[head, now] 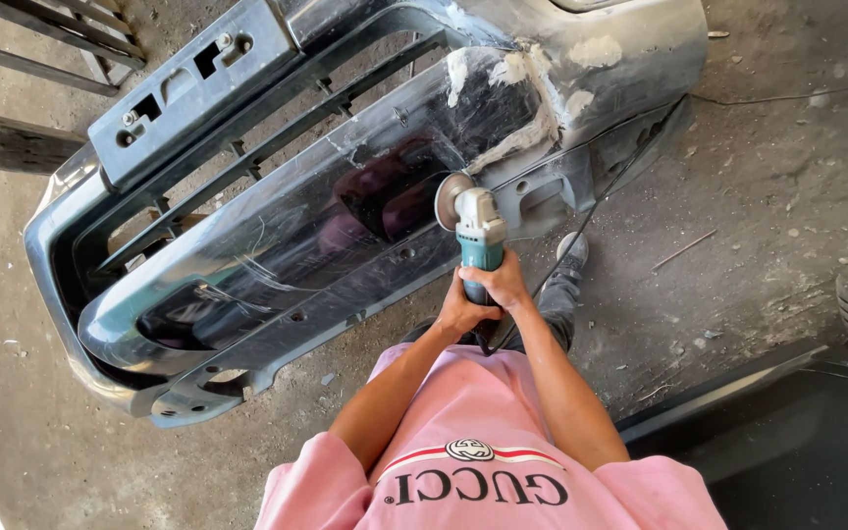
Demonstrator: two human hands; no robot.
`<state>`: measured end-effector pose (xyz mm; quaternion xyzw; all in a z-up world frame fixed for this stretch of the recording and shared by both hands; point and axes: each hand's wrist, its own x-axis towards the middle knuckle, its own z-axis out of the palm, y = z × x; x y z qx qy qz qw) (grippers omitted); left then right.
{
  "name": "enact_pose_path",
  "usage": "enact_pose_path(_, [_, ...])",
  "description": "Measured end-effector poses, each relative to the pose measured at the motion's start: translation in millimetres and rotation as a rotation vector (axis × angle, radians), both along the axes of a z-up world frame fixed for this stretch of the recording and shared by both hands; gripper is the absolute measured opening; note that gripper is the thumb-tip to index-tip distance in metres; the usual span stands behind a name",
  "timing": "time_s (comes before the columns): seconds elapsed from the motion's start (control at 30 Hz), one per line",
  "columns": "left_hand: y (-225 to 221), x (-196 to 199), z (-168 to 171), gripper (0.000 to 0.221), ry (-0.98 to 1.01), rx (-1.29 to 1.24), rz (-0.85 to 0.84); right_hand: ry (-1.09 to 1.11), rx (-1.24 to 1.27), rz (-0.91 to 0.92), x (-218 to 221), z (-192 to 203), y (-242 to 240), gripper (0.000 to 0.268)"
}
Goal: Grinding and smoothing out repair filler on a car bumper using an angle grinder.
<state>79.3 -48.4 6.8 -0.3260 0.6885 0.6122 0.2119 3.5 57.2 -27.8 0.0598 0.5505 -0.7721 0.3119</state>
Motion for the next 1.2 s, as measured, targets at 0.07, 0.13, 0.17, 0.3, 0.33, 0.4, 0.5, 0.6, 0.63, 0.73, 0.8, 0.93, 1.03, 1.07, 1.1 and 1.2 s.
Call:
enact_pose_path(0.07, [-1.6,4.4,-3.0,0.101,0.041,0.071,0.055,0.053,0.055,0.028,1.1,4.2,-1.9,0.043])
enact_pose_path(0.13, [-4.1,1.4,1.3,0.098,0.076,0.062,0.040,0.074,0.040,0.007,0.5,9.9,-5.0,0.046])
enact_pose_path(0.17, [-3.3,-0.9,7.1,0.098,0.076,0.064,0.039,0.073,0.042,0.007,1.2,7.6,-5.3,0.046])
enact_pose_path(0.3, [-3.7,-9.9,16.5,0.104,0.017,0.106,0.070,0.059,0.047,0.029,-4.3,12.8,-5.3,0.046])
enact_pose_path(0.33, [-5.2,-11.2,15.2,0.102,0.013,0.093,0.051,0.044,0.043,0.014,-6.7,17.4,-5.5,0.048])
enact_pose_path(0.4, [-6.3,-8.3,7.4,0.104,-0.011,0.110,0.061,0.054,0.054,0.026,-7.1,18.2,-5.8,0.048])
enact_pose_path(0.5, [-8.7,-7.0,-0.6,0.105,-0.055,0.126,0.071,0.062,0.086,0.037,-8.7,11.7,-8.9,0.048])
enact_pose_path(0.6, [-9.5,-7.9,-1.8,0.102,-0.067,0.126,0.075,0.060,0.108,0.038,-8.8,9.6,-9.0,0.047])
enact_pose_path(0.63, [-8.3,-5.5,-0.8,0.099,-0.063,0.130,0.075,0.057,0.112,0.037,-5.5,10.7,-7.1,0.046])
enact_pose_path(0.73, [-7.4,-11.4,7.7,0.100,0.005,0.154,0.054,0.065,0.073,0.002,-5.8,16.8,-5.4,0.045])
enact_pose_path(0.8, [-4.1,-11.0,9.4,0.101,0.023,0.154,0.048,0.050,0.061,0.004,-7.0,22.1,-2.4,0.046])
enact_pose_path(0.93, [1.8,-2.1,-5.2,0.098,-0.027,0.162,0.088,0.087,0.123,0.049,-7.8,9.4,0.9,0.046])
enact_pose_path(1.03, [-0.1,-4.3,-11.1,0.096,-0.036,0.194,0.110,0.081,0.137,0.056,-8.0,13.0,0.9,0.046])
enact_pose_path(1.07, [-1.3,-7.5,-8.1,0.096,-0.037,0.193,0.108,0.081,0.136,0.054,-11.7,14.0,0.1,0.046])
enact_pose_path(1.1, [-1.5,-6.4,-4.4,0.095,-0.035,0.195,0.099,0.087,0.131,0.048,-11.1,15.5,0.4,0.046])
enact_pose_path(1.2, [-2.1,-9.4,-0.2,0.094,0.009,0.190,0.076,0.089,0.110,0.023,-11.3,18.8,-0.3,0.047])
